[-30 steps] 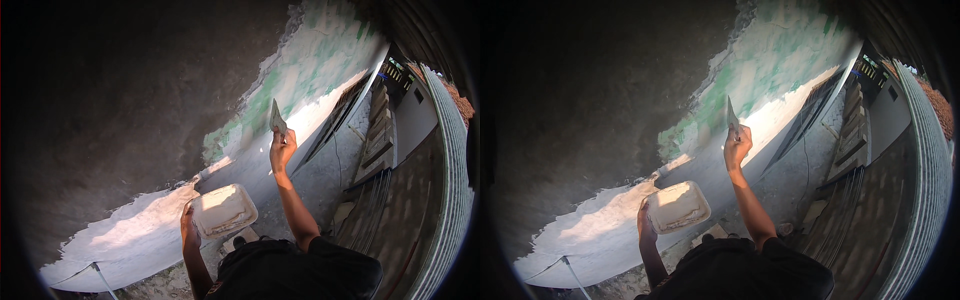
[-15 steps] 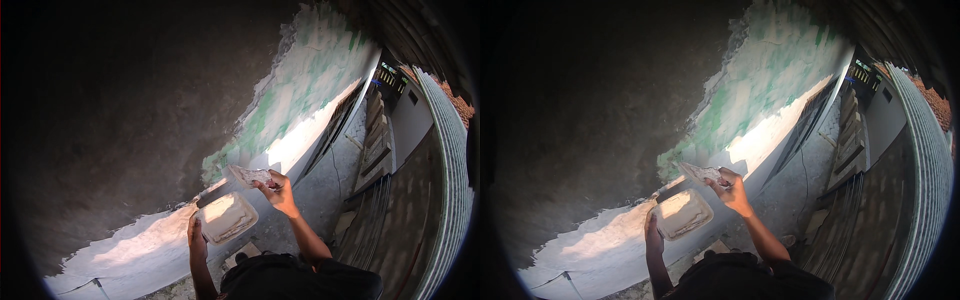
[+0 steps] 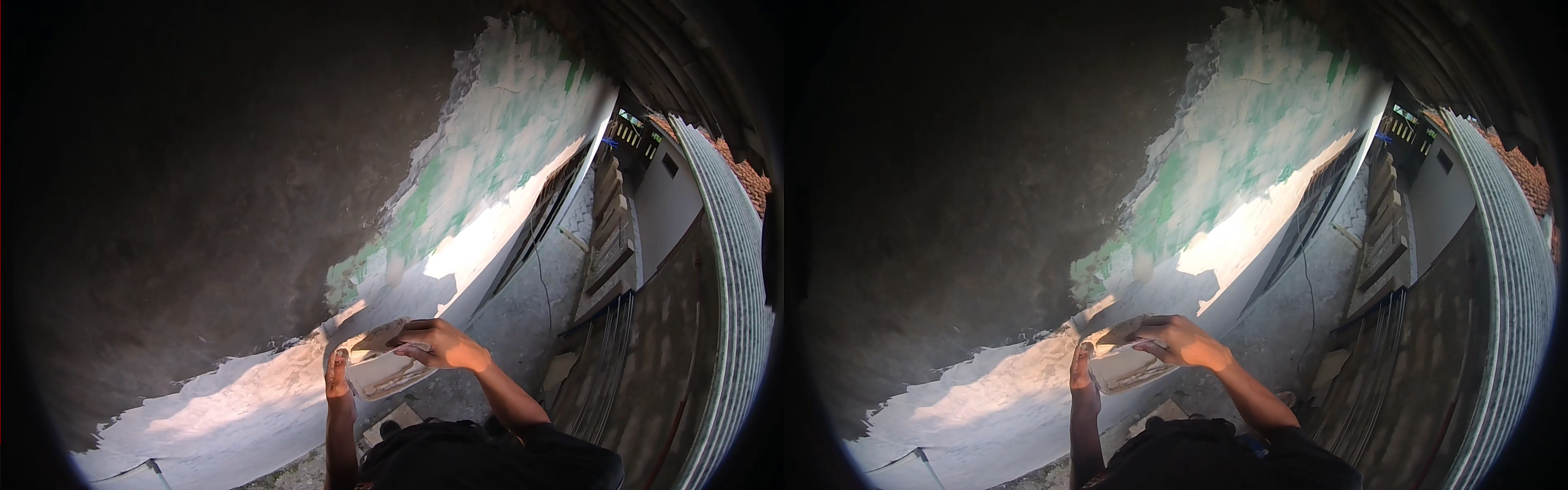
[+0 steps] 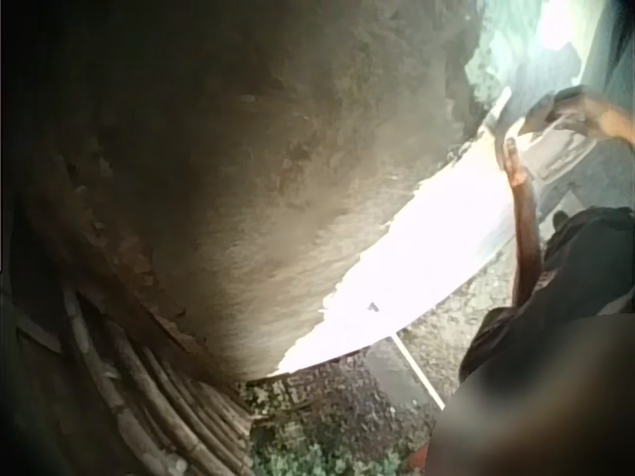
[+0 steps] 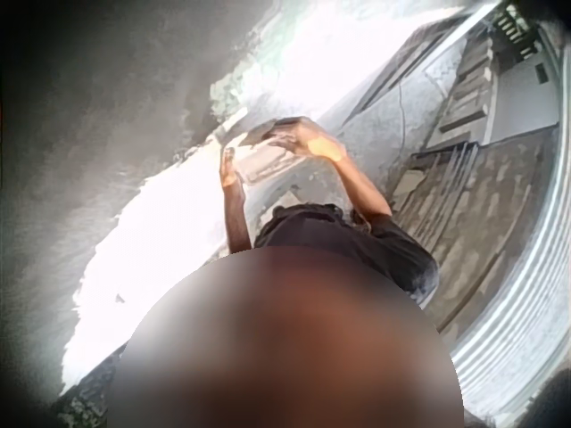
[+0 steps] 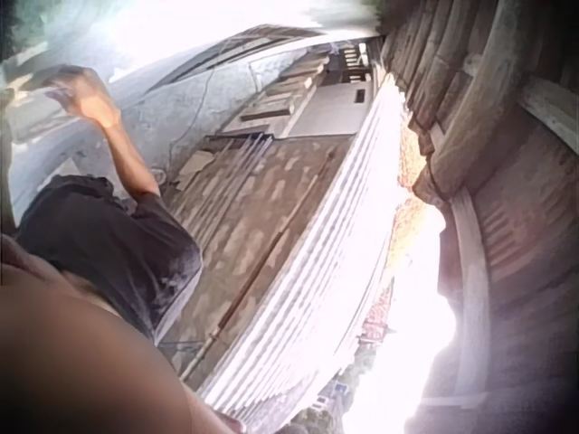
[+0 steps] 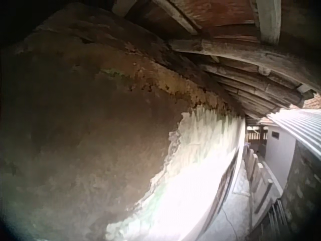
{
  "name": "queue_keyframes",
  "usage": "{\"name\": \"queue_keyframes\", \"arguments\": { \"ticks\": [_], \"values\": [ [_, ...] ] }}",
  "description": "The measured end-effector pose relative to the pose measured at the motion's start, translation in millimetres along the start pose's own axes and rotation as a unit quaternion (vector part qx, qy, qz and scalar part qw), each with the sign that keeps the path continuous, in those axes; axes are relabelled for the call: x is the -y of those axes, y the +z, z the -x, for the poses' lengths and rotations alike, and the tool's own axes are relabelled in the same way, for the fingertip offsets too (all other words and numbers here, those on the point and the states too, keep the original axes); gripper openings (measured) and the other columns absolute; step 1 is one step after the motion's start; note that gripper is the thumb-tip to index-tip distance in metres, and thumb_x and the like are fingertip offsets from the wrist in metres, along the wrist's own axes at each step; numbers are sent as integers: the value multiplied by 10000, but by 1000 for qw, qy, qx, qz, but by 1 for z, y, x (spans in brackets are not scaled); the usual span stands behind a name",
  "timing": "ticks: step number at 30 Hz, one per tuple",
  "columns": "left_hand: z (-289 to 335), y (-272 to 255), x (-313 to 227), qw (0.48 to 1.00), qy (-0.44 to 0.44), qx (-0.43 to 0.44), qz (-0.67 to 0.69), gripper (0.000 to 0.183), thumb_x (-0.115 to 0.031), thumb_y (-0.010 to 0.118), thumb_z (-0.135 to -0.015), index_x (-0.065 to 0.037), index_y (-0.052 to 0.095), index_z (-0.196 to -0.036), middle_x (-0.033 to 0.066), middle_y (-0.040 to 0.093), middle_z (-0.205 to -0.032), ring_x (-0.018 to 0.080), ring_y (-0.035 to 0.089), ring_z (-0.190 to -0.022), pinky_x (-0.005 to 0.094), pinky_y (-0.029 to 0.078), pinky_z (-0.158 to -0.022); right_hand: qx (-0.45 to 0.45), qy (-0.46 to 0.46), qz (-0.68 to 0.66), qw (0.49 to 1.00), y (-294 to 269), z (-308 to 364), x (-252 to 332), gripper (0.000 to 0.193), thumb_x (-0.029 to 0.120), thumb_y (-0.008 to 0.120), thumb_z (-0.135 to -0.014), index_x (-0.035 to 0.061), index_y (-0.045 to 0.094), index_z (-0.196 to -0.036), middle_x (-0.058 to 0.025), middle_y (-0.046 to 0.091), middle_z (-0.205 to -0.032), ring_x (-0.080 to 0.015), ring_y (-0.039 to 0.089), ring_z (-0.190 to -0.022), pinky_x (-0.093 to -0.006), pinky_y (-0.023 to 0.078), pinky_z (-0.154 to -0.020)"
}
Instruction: Plastering a concrete wall with a white compound using a putty knife.
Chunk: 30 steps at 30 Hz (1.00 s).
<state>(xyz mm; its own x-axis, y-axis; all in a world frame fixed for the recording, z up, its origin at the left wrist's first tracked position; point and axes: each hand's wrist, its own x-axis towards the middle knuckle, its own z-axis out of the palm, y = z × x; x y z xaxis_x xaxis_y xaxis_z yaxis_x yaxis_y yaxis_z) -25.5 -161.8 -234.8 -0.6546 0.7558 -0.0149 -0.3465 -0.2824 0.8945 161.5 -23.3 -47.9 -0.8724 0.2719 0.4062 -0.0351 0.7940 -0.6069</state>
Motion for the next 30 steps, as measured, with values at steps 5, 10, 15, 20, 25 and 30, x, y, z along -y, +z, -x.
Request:
{"name": "queue_keyframes", "arguments": {
  "ticks": [5, 10, 15, 20, 25, 30],
  "values": [
    [13, 27, -39, 1000, 11, 21, 7, 524, -292, 503, -1009, 27, 396, -1411, 93, 512, -1364, 177, 453, -1277, 327, 275, -1108, 17, -3, 13, 1000, -4, -5, -6, 225, 165, 653, -881, 17, 667, -1050, -164, 670, -1010, -376, 645, -892, -425, 521, -760],
    [7, 30, -39, 1000, 4, -8, 29, 492, -277, 495, -1006, 26, 421, -1387, 99, 533, -1331, 183, 469, -1258, 321, 293, -1091, 65, 14, 34, 997, -17, -11, -5, 226, 170, 612, -912, 8, 636, -1068, -183, 655, -1012, -408, 627, -896, -435, 512, -754],
    [-4, 37, -43, 999, -34, -36, 7, 472, -278, 478, -998, 28, 455, -1357, 109, 531, -1338, 195, 470, -1263, 327, 295, -1093, 68, 26, 53, 996, -36, -12, 6, 230, 191, 597, -918, 18, 637, -1064, -176, 659, -1016, -404, 626, -901, -450, 505, -749],
    [-6, 53, -55, 999, -41, -31, 3, 476, -289, 482, -991, 26, 470, -1347, 116, 528, -1346, 200, 467, -1271, 325, 285, -1101, 94, 30, 138, 985, -36, -8, 11, 212, 183, 598, -915, 65, 643, -1085, -152, 668, -999, -371, 640, -886, -442, 520, -746],
    [-13, 65, -62, 999, -28, -14, -8, 465, -276, 499, -982, 42, 504, -1321, 125, 545, -1334, 191, 469, -1256, 313, 277, -1096, 98, -4, 175, 980, -39, -10, 16, 195, 208, 604, -911, 80, 643, -1053, -154, 673, -933, -356, 646, -857, -459, 516, -733],
    [-20, 80, -75, 999, 14, 30, -18, 455, -259, 514, -960, 53, 535, -1289, 131, 552, -1318, 203, 457, -1261, 317, 284, -1087, 100, 60, 211, 970, -52, -21, 23, 202, 225, 631, -891, 62, 649, -1009, -166, 677, -873, -378, 639, -801, -457, 501, -714]
  ]
}}
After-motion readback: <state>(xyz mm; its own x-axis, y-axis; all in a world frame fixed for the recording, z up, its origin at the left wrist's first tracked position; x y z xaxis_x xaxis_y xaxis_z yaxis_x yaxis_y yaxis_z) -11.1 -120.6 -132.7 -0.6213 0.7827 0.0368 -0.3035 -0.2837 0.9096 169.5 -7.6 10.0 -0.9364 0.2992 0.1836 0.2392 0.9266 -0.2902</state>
